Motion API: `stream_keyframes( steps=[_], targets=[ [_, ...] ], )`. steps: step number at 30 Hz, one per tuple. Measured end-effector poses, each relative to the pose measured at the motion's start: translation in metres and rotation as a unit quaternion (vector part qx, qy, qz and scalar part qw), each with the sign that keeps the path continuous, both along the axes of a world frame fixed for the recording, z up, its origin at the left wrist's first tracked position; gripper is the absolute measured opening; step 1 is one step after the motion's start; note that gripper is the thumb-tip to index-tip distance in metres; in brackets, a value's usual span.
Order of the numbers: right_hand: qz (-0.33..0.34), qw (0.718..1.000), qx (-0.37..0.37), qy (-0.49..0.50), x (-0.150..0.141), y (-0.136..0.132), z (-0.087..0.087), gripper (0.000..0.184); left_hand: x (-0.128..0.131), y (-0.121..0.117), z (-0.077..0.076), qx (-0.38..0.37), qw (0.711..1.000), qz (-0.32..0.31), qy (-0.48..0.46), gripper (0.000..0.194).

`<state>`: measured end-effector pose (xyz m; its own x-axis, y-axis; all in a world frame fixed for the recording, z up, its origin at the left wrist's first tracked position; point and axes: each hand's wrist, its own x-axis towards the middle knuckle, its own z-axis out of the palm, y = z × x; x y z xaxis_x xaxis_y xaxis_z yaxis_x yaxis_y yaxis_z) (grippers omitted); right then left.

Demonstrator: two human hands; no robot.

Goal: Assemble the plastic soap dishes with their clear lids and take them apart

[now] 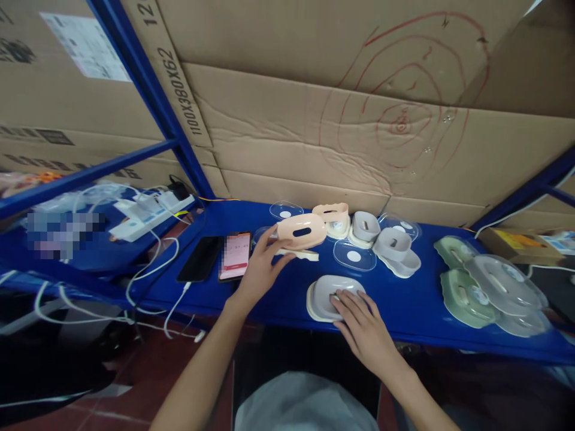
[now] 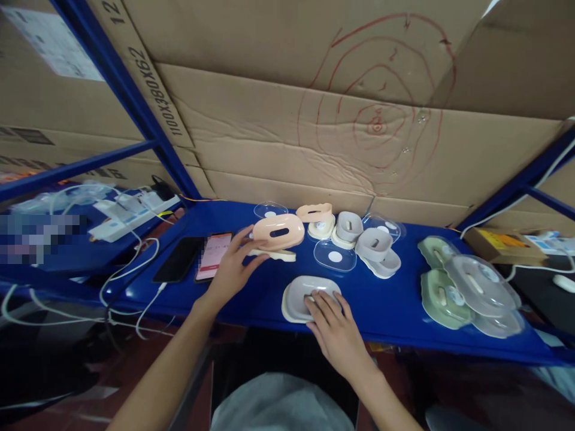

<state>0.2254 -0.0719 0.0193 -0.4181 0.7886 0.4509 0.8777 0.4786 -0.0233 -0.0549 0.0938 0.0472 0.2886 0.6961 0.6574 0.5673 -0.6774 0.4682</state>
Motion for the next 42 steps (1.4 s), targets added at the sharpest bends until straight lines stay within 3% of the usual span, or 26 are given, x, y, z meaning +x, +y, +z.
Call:
stream_keyframes(
  steps=[4, 7, 12, 15, 19, 22, 24, 29, 32, 36, 38, 40, 42],
  targets=[
    [0.031, 0.999, 0.005, -0.006, -0.006, -0.009, -0.001, 0.045, 0.019, 0.036, 0.005, 0.017, 0.999, 0.027, -0.02, 0.026],
    [0.073, 0.996, 0.046, -0.002, -0.001, -0.014, -0.001, 0.039, 0.035, 0.066, 0.007, -0.041, 0.997, 0.07, 0.013, 0.03],
    [0.103, 0.989, 0.102, 0.034, 0.027, 0.005, 0.021, 0.045, 0.048, 0.092, 0.003, -0.107, 0.988, 0.089, 0.06, 0.049],
    [0.053, 0.991, 0.116, 0.043, 0.049, 0.048, 0.046, 0.042, 0.047, 0.084, 0.001, -0.131, 0.981, 0.109, 0.088, 0.062],
    [-0.055, 0.996, 0.072, -0.008, 0.069, 0.129, 0.074, 0.041, 0.036, 0.047, 0.003, -0.132, 0.972, 0.154, 0.118, 0.062],
    [-0.1, 0.994, 0.038, -0.037, 0.075, 0.172, 0.078, 0.046, 0.03, 0.018, -0.001, -0.154, 0.951, 0.217, 0.16, 0.059],
    [-0.121, 0.992, 0.027, -0.027, 0.082, 0.18, 0.072, 0.05, 0.029, 0.006, -0.009, -0.184, 0.938, 0.225, 0.189, 0.062],
    [-0.218, 0.973, 0.055, 0.046, 0.119, 0.14, 0.044, 0.055, 0.039, 0.012, -0.029, -0.189, 0.957, 0.166, 0.145, 0.072],
    [-0.29, 0.95, 0.064, 0.1, 0.138, 0.109, 0.025, 0.059, 0.045, 0.023, -0.031, -0.186, 0.968, 0.121, 0.114, 0.081],
    [-0.264, 0.953, 0.032, 0.147, 0.143, 0.073, 0.015, 0.064, 0.041, 0.017, -0.024, -0.183, 0.978, 0.068, 0.073, 0.082],
    [-0.279, 0.947, 0.074, 0.144, 0.148, 0.051, 0.022, 0.064, 0.035, 0.004, -0.02, -0.177, 0.98, 0.073, 0.056, 0.079],
    [-0.354, 0.91, 0.163, 0.142, 0.163, 0.025, 0.032, 0.066, 0.029, -0.013, -0.018, -0.166, 0.982, 0.081, 0.034, 0.072],
    [-0.451, 0.847, 0.236, 0.157, 0.192, 0.001, 0.041, 0.075, 0.027, -0.031, -0.018, -0.161, 0.984, 0.076, 0.008, 0.065]
  ],
)
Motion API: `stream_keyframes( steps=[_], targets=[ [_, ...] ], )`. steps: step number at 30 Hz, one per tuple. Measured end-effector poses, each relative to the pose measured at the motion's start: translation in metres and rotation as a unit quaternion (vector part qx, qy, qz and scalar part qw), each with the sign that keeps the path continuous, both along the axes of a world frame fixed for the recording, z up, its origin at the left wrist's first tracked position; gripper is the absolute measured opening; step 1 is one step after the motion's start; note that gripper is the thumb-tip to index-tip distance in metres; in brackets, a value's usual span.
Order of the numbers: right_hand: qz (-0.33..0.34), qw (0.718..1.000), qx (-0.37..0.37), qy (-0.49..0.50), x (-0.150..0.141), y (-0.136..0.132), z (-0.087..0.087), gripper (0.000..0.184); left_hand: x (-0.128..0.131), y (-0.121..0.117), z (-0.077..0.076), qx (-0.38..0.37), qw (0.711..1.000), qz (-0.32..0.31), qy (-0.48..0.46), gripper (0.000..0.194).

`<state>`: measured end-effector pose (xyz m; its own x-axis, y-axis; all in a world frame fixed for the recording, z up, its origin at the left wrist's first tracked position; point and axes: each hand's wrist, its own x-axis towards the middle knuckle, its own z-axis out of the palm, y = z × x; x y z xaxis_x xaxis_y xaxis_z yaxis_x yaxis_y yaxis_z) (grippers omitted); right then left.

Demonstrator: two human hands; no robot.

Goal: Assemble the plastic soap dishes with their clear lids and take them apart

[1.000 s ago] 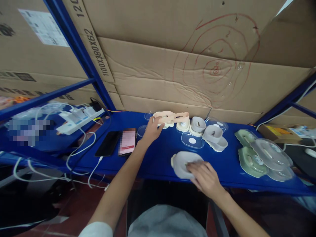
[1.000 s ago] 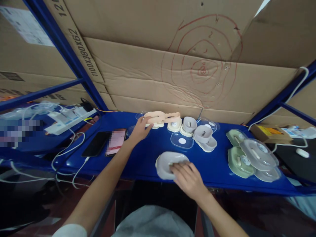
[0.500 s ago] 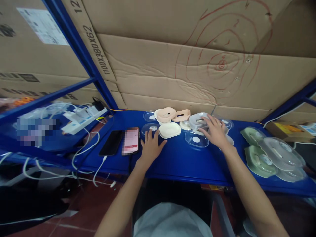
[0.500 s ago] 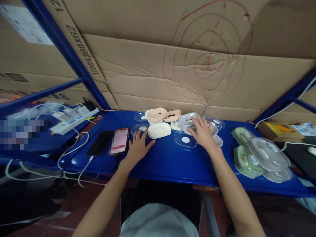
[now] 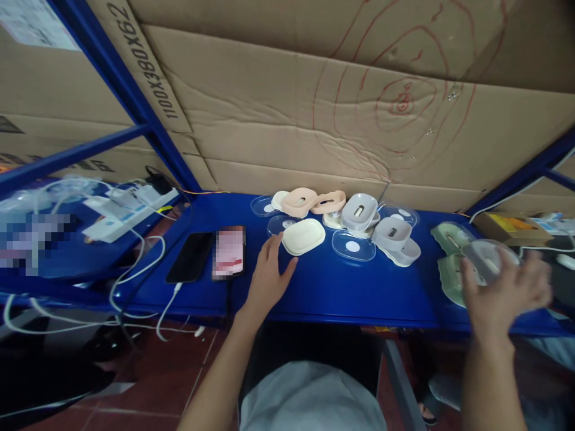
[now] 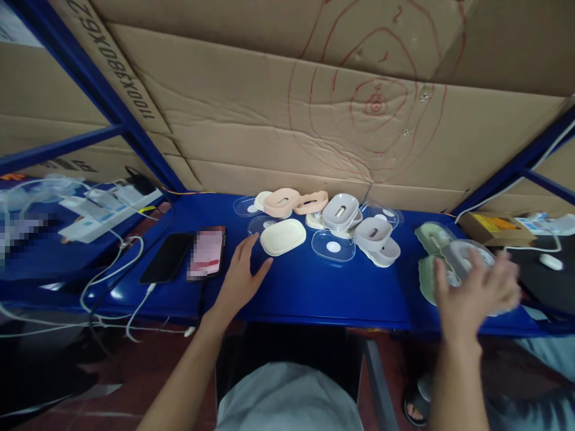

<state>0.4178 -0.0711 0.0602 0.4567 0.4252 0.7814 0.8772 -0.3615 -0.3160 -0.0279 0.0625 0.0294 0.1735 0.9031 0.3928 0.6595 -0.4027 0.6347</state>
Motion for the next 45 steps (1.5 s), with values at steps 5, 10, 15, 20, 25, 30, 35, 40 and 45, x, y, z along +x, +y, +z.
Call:
stream_keyframes(
  steps=[5, 10, 15, 20, 25, 30, 35, 40, 45],
  targets=[
    [-0.079, 0.983, -0.057, 0.157, 0.084, -0.027, -0.006, 0.115, 0.012, -0.039, -0.011, -0.011, 0.999, -0.027, -0.03, 0.052],
    [-0.014, 0.998, 0.015, 0.063, 0.081, -0.018, -0.017, 0.096, 0.026, -0.042, -0.02, 0.008, 0.995, -0.047, 0.084, 0.045],
    [0.142, 0.99, 0.016, -0.01, -0.003, -0.004, -0.004, 0.084, 0.027, -0.027, -0.008, -0.027, 0.993, -0.053, 0.104, 0.054],
    [0.376, 0.92, -0.101, 0.04, -0.122, 0.01, -0.006, 0.082, 0.037, -0.051, -0.005, -0.129, 0.947, -0.177, -0.237, 0.092],
    [0.56, 0.789, -0.198, 0.159, -0.205, 0.045, -0.009, 0.071, 0.045, -0.07, -0.021, -0.182, 0.861, -0.118, -0.461, 0.11],
    [0.614, 0.726, -0.208, 0.228, -0.223, 0.111, 0.014, 0.049, 0.033, -0.052, -0.026, -0.192, 0.835, -0.021, -0.515, 0.094],
    [0.557, 0.796, -0.144, 0.189, -0.197, 0.188, 0.035, 0.058, 0.026, -0.045, -0.025, -0.201, 0.789, -0.013, -0.581, 0.095],
    [0.434, 0.887, -0.148, 0.053, -0.152, 0.244, 0.039, 0.074, 0.029, -0.048, -0.023, -0.199, 0.771, -0.015, -0.604, 0.095],
    [0.477, 0.869, -0.126, 0.033, -0.158, 0.216, 0.028, 0.055, 0.031, -0.045, -0.022, -0.21, 0.76, -0.004, -0.615, 0.097]
  ],
)
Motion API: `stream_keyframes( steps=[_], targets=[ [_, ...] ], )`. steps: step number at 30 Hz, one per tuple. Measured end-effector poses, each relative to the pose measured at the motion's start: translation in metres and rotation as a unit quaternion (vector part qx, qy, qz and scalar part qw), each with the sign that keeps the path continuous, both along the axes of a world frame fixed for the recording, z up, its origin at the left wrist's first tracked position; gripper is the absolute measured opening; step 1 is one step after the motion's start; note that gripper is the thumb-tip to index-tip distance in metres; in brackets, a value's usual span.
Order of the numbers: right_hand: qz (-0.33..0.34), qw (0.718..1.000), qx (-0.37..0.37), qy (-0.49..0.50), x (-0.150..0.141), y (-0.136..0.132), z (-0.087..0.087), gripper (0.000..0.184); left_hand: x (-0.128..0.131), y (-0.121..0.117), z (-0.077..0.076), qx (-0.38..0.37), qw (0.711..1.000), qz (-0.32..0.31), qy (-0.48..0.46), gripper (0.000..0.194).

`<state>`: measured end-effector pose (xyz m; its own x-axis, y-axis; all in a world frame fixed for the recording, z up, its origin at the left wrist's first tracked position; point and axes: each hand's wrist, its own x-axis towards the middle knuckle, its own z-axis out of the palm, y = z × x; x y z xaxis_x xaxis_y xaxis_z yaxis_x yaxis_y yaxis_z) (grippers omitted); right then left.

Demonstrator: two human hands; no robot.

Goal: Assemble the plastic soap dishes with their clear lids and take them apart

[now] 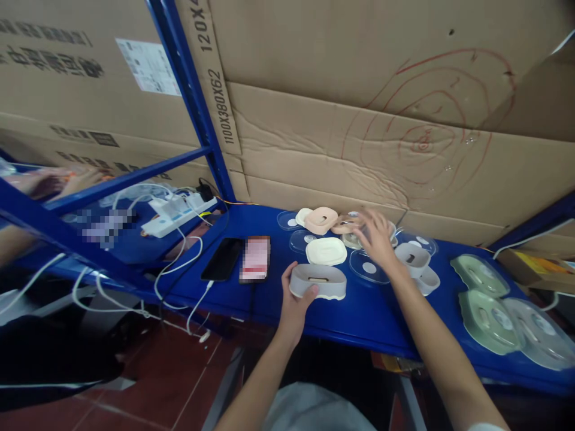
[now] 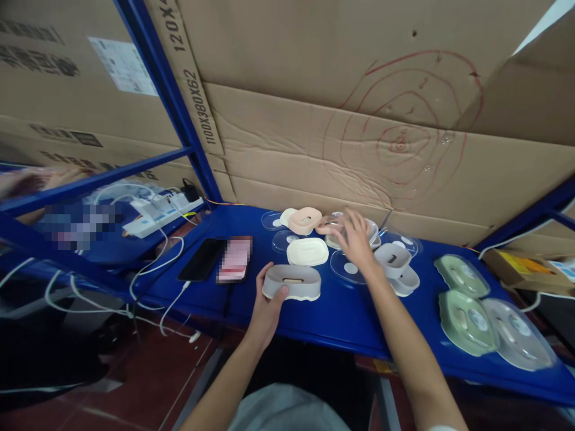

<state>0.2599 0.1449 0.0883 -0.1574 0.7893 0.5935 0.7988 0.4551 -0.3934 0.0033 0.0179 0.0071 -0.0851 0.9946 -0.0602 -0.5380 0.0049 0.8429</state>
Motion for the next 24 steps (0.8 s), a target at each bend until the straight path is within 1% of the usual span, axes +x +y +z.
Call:
stream_keyframes(
  steps=[2, 3, 5, 6, 7, 8, 9, 10, 13, 15, 17, 20, 22, 24],
  targets=[
    [0.118, 0.992, -0.035, -0.008, -0.019, -0.026, -0.004, 0.045, 0.001, 0.002, 0.001, -0.008, 1.0, 0.005, -0.001, 0.096],
    [0.182, 0.981, -0.063, -0.016, -0.031, -0.039, -0.006, 0.043, 0.001, 0.003, 0.001, -0.012, 1.0, 0.009, -0.003, 0.096],
    [0.292, 0.948, -0.122, -0.031, -0.053, -0.06, -0.006, 0.046, 0.0, 0.004, 0.003, -0.019, 1.0, 0.016, -0.01, 0.096],
    [0.337, 0.929, -0.15, -0.03, -0.062, -0.067, -0.006, 0.047, 0.0, 0.004, 0.005, -0.022, 0.999, 0.017, -0.015, 0.097],
    [0.367, 0.913, -0.174, -0.025, -0.068, -0.072, -0.004, 0.045, -0.001, 0.004, 0.006, -0.025, 0.999, 0.016, -0.021, 0.098],
    [0.38, 0.905, -0.191, -0.019, -0.073, -0.075, -0.003, 0.041, -0.001, 0.004, 0.007, -0.028, 0.999, 0.013, -0.024, 0.099],
    [0.375, 0.906, -0.197, -0.014, -0.075, -0.076, -0.002, 0.038, -0.001, 0.004, 0.007, -0.032, 0.999, 0.009, -0.023, 0.1],
    [0.362, 0.912, -0.194, -0.012, -0.074, -0.075, -0.001, 0.037, -0.001, 0.004, 0.008, -0.034, 0.999, 0.006, -0.018, 0.101],
    [0.302, 0.941, -0.153, -0.015, -0.066, -0.07, -0.002, 0.043, 0.0, 0.004, 0.008, -0.024, 1.0, -0.01, 0.006, 0.101],
    [0.255, 0.959, -0.12, -0.01, -0.058, -0.065, -0.002, 0.043, 0.002, 0.003, 0.007, -0.006, 0.999, -0.021, 0.026, 0.102],
    [0.205, 0.975, -0.087, -0.002, -0.047, -0.059, -0.002, 0.04, 0.003, 0.001, 0.005, 0.015, 0.998, -0.027, 0.063, 0.1],
    [0.13, 0.991, -0.035, -0.01, -0.025, -0.049, 0.0, 0.035, 0.004, -0.004, 0.001, 0.065, 0.987, -0.029, 0.147, 0.089],
    [0.05, 0.997, 0.008, -0.062, -0.007, -0.04, -0.001, 0.033, 0.004, -0.007, -0.001, 0.106, 0.971, -0.029, 0.212, 0.084],
    [-0.06, 0.989, 0.053, -0.123, 0.011, -0.031, -0.005, 0.034, 0.006, -0.01, -0.004, 0.144, 0.946, -0.015, 0.291, 0.082]
  ],
)
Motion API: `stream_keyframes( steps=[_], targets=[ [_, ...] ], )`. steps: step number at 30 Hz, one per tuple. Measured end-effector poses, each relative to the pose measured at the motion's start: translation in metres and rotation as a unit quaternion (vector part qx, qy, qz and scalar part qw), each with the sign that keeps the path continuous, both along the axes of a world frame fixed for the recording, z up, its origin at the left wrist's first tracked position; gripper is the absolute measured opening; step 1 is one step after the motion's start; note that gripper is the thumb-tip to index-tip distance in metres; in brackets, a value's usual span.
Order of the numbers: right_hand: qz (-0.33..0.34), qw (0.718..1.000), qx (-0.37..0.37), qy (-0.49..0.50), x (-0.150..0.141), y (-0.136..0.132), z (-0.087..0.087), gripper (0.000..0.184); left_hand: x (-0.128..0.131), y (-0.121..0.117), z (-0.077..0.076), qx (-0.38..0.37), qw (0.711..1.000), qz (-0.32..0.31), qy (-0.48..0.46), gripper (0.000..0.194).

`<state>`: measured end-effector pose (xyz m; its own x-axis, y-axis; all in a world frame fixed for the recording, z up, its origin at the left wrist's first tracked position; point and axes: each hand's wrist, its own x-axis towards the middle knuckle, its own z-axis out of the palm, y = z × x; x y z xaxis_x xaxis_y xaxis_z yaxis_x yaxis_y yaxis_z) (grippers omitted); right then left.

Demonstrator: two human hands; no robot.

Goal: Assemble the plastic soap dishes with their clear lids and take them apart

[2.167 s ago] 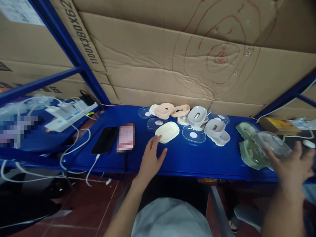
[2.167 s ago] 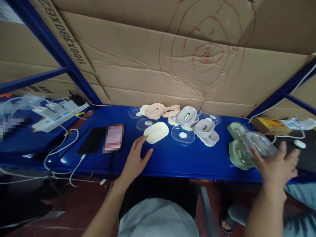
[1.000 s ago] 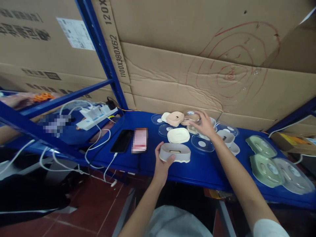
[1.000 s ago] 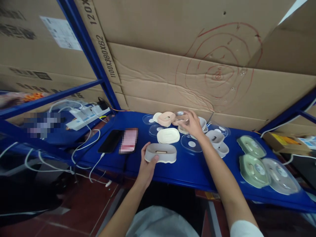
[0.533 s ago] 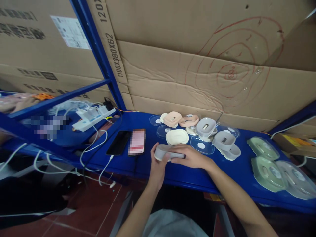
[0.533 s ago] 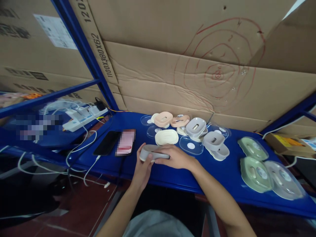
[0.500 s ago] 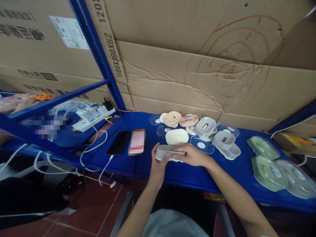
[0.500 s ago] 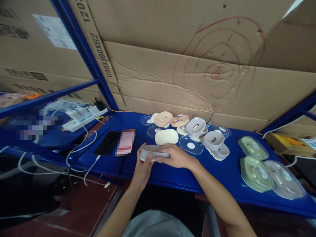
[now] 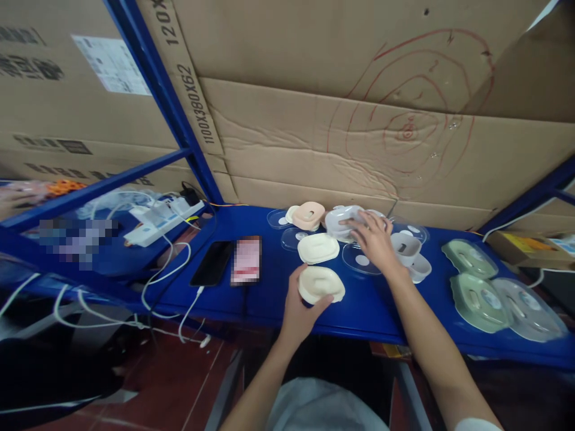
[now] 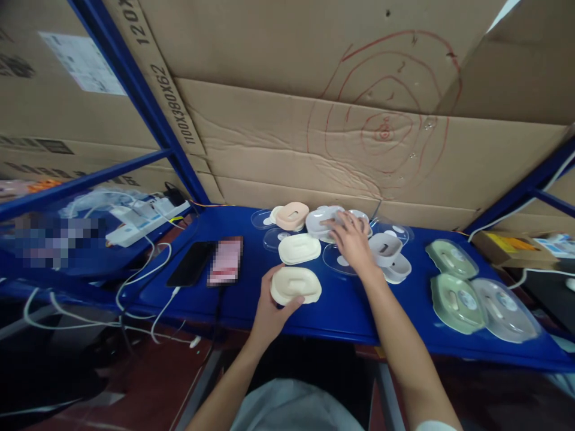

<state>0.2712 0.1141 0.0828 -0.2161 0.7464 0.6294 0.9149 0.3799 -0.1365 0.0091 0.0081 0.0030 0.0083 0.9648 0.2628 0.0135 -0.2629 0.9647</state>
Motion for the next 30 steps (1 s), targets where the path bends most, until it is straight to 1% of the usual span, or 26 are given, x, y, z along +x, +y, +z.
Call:
stream_keyframes(
  steps=[2, 4, 6, 7, 8, 10, 12, 15, 18, 19, 20, 22, 24, 28, 30],
  targets=[
    [-0.085, 0.996, 0.033, -0.021, 0.014, 0.007, -0.006, 0.036, 0.003, -0.002, -0.003, 0.042, 0.996, 0.015, 0.083, 0.077],
    [-0.115, 0.992, 0.043, -0.016, 0.022, 0.012, -0.012, 0.037, 0.008, -0.002, -0.006, 0.072, 0.985, 0.016, 0.154, 0.072],
    [-0.109, 0.993, 0.043, -0.01, 0.022, 0.013, -0.015, 0.037, 0.011, 0.0, -0.005, 0.094, 0.972, 0.02, 0.215, 0.067],
    [-0.1, 0.994, 0.042, -0.008, 0.019, 0.013, -0.015, 0.037, 0.011, 0.003, -0.003, 0.108, 0.963, 0.032, 0.243, 0.065],
    [-0.089, 0.995, 0.042, -0.007, 0.017, 0.012, -0.015, 0.037, 0.01, 0.007, 0.0, 0.123, 0.954, 0.051, 0.268, 0.062],
    [-0.065, 0.997, 0.045, -0.002, 0.011, 0.01, -0.013, 0.036, 0.004, 0.021, 0.012, 0.153, 0.938, 0.096, 0.295, 0.055],
    [-0.047, 0.997, 0.054, 0.012, 0.006, 0.008, -0.01, 0.035, -0.003, 0.041, 0.029, 0.171, 0.935, 0.127, 0.283, 0.048],
    [-0.036, 0.997, 0.062, 0.04, 0.003, 0.005, -0.008, 0.035, -0.004, 0.082, 0.058, 0.18, 0.941, 0.139, 0.25, 0.043],
    [-0.029, 0.996, 0.054, 0.06, 0.002, 0.005, -0.008, 0.036, 0.01, 0.13, 0.08, 0.179, 0.931, 0.177, 0.264, 0.043],
    [-0.026, 0.996, 0.049, 0.064, 0.001, 0.006, -0.008, 0.036, 0.017, 0.145, 0.084, 0.169, 0.927, 0.179, 0.282, 0.045],
    [-0.024, 0.996, 0.046, 0.067, 0.001, 0.006, -0.009, 0.036, 0.023, 0.158, 0.087, 0.151, 0.923, 0.167, 0.312, 0.048],
    [-0.024, 0.996, 0.043, 0.071, 0.002, 0.007, -0.01, 0.036, 0.033, 0.176, 0.085, 0.116, 0.914, 0.14, 0.363, 0.052],
    [-0.029, 0.996, 0.046, 0.072, 0.002, 0.006, -0.01, 0.036, 0.038, 0.185, 0.076, 0.102, 0.908, 0.119, 0.389, 0.056],
    [-0.015, 0.998, 0.037, 0.058, -0.007, 0.001, -0.009, 0.035, 0.035, 0.186, 0.052, 0.108, 0.903, 0.102, 0.404, 0.06],
    [0.003, 0.999, 0.022, 0.044, -0.016, -0.001, -0.005, 0.034, 0.033, 0.186, 0.044, 0.11, 0.9, 0.092, 0.411, 0.061]
  ],
)
